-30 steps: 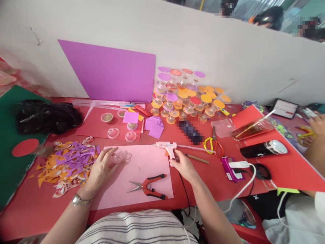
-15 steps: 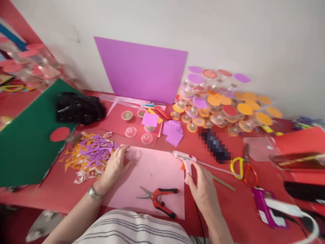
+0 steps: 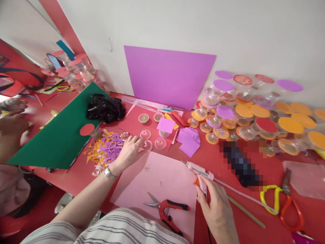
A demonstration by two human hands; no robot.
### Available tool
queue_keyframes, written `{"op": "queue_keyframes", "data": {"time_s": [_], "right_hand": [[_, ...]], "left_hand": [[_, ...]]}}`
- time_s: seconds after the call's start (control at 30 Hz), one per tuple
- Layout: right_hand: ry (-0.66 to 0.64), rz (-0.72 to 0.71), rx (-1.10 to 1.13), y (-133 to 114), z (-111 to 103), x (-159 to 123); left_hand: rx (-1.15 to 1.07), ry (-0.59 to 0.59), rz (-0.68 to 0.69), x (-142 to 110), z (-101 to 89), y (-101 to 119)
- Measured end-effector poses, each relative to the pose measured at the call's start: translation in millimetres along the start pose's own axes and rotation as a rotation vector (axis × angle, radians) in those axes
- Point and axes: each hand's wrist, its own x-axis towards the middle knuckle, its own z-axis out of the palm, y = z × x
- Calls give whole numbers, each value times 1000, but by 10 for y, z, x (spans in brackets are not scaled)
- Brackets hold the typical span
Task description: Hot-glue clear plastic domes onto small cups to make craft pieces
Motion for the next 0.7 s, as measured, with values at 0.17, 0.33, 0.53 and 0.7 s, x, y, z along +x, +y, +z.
{"op": "queue_keyframes", "data": {"time_s": [0.17,0.33,0.53,0.7], "right_hand": [[-77,16,-15,106,-12,-81],[-91,14,-15,156,12,-93],[-68,-38,4,194,45,-76],[-170,-62,22,318,1,-121]], "left_hand": [[8,-3,-40,126,-31,-51],[90,-70,-112,192,-91,-9],[43,-98,-78,121,-222,-102],[115,138,-295,180,-720,-842]]}}
